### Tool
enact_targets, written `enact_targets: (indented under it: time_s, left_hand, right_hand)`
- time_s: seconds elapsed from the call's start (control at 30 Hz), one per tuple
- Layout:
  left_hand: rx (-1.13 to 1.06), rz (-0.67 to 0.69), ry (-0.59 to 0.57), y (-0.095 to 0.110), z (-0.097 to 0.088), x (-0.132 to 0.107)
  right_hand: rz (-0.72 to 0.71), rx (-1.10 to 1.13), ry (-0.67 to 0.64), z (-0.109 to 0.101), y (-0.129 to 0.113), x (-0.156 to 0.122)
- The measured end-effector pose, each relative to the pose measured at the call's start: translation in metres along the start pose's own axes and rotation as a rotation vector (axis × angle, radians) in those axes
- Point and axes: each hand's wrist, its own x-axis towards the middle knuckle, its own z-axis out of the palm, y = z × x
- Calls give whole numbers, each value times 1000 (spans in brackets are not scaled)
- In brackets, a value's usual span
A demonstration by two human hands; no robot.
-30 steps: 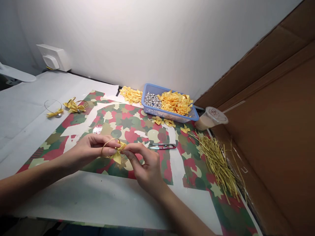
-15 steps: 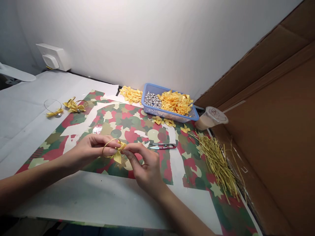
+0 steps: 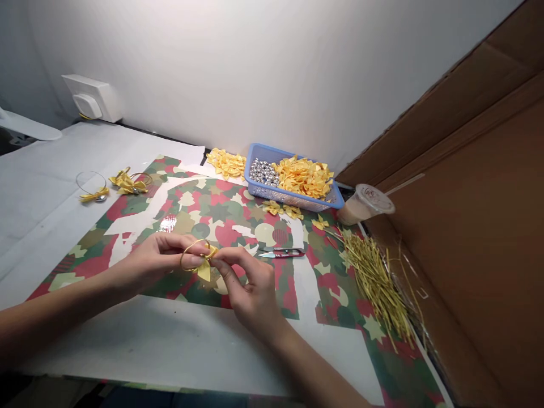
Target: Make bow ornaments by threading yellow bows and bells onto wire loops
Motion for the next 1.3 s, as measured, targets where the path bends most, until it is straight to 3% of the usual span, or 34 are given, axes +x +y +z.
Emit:
enact_targets:
  time_s: [0.4,0.63,1.3]
  left_hand:
    - [10,-20,87,-1,-3,2]
    - [-80,67,34,4,1,1]
    - [-52,0,-12,-1,-3,2]
  right_hand:
    - [99,2,-15,-1,1,6]
    - [35,-71,-20,-2,0,8]
    - [55,-108,-44,-3,-1,7]
